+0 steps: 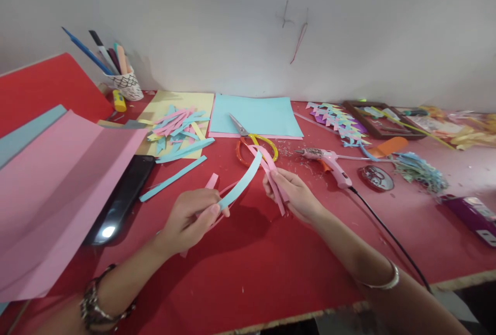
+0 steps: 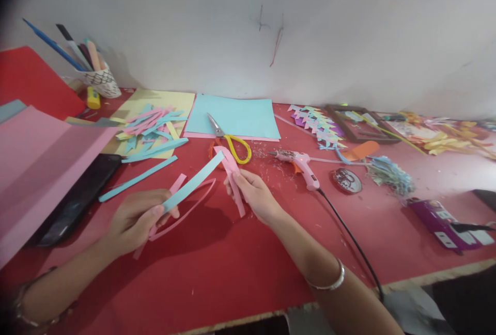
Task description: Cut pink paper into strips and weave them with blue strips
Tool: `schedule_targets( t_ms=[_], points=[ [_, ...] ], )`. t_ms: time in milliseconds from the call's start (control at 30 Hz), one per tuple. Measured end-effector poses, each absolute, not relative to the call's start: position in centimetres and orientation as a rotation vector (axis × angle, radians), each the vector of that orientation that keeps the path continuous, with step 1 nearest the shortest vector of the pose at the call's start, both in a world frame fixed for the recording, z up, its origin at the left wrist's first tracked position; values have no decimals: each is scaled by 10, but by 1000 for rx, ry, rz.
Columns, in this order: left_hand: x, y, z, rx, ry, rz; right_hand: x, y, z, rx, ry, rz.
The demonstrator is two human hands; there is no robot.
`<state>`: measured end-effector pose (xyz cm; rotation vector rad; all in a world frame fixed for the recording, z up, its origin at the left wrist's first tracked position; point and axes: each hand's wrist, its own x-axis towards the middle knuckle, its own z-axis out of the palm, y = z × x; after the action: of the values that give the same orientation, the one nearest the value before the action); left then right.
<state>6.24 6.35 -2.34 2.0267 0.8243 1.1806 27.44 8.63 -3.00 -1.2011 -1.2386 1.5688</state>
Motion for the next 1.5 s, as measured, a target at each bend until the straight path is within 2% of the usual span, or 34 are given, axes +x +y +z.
schedule_targets(
  t_ms=[500,1033,1500],
  points=[
    [62,66,-29,1575,1033,1071,273,86,-25,-1165,-1110,1602],
    [60,75,-35,1525,1036,1081,274,86,-28,-1150,-1099,1582],
    [65,71,-26,1570,1098,921,271,77,-26,-1063,-1651,1644]
  ],
)
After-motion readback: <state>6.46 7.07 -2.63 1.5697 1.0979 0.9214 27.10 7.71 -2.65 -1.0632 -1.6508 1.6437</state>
